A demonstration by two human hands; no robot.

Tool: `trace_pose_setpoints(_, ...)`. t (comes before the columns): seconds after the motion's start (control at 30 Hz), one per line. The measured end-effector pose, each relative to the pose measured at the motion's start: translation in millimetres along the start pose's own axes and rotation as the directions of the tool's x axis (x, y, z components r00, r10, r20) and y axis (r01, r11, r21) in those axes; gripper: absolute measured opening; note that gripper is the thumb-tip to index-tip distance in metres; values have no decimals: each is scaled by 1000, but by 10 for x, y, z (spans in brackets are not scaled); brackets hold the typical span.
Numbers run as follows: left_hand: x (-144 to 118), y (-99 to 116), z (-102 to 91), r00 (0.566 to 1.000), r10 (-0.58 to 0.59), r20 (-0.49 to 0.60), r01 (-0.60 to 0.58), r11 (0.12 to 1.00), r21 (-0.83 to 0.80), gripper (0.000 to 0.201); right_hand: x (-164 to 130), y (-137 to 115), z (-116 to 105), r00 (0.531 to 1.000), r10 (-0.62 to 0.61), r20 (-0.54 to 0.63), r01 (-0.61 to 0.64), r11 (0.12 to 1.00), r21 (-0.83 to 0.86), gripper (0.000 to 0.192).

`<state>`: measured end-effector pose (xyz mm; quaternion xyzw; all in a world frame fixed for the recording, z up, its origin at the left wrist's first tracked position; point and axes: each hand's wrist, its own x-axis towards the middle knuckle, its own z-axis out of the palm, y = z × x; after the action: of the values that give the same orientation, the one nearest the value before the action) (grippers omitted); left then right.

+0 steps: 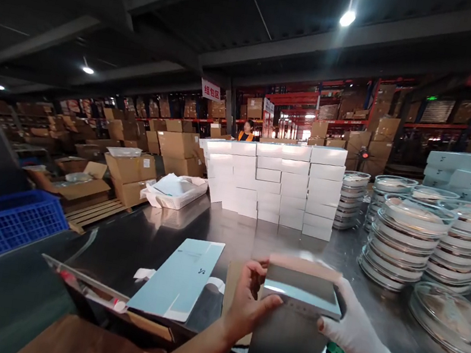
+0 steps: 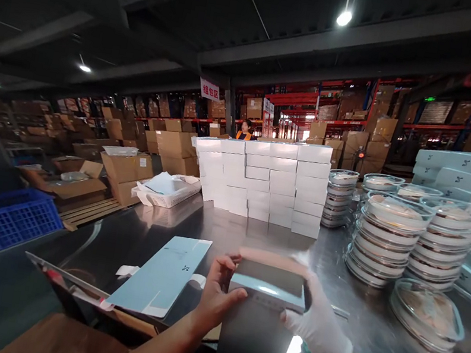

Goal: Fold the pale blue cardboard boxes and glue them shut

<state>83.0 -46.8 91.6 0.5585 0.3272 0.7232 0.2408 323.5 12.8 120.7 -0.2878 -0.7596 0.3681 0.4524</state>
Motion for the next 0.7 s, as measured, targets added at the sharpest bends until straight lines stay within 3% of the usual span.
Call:
trace_pose_setpoints(0.07,6,-26,-38,999,36,5,-36,999,-6,56,-76,158,-38,996,-84,-12,83,996,-43,66)
trace_pose_setpoints(0.13,9,-10,-115,986,136,92,-143,988,64,43,-154,203,-22,978,-210,-5,209,977,-50,38)
trace_pose_setpoints(0.23,45,102,-288,940,275,204,-308,939,150,23,-214,101,73,906,-422,32,423,905,-30,26)
trace_pose_setpoints(0.33,172,317,-412,893,265,363,-378,879,290,15,-200,-25,217,832,-555,-17,552,829,-84,28)
trace_pose_setpoints(0.4,261,500,-396,827,167,537,-448,771,452,28,-187,-72,328,777,-630,1,623,767,-155,36)
trace_pose_setpoints(0.47,317,675,-323,743,37,668,-518,664,539,50,-170,-65,391,732,-670,122,680,711,-180,54)
trace_pose_setpoints(0.5,335,746,-292,706,-16,708,-537,639,551,58,-152,-30,372,730,-654,199,683,710,-172,66)
trace_pose_setpoints(0.53,351,799,-281,683,-46,729,-544,633,550,63,-123,30,303,757,-604,248,649,739,-180,77)
trace_pose_setpoints(0.57,368,830,-302,689,-51,723,-536,636,556,63,-83,115,174,821,-520,236,567,790,-231,85)
trace_pose_setpoints(0.6,390,837,-360,732,-37,680,-505,640,579,62,-37,220,-16,900,-405,160,436,842,-319,86)
trace_pose_setpoints(0.63,416,818,-451,814,4,581,-445,647,619,63,6,336,-260,961,-276,33,265,872,-412,81)
trace_pose_setpoints(0.67,443,773,-569,903,62,426,-355,667,655,67,34,454,-544,974,-156,-162,55,862,-504,69)
trace_pose_setpoints(0.7,467,702,-697,971,107,214,-226,709,668,75,34,566,-845,946,-107,-307,-81,837,-542,57)
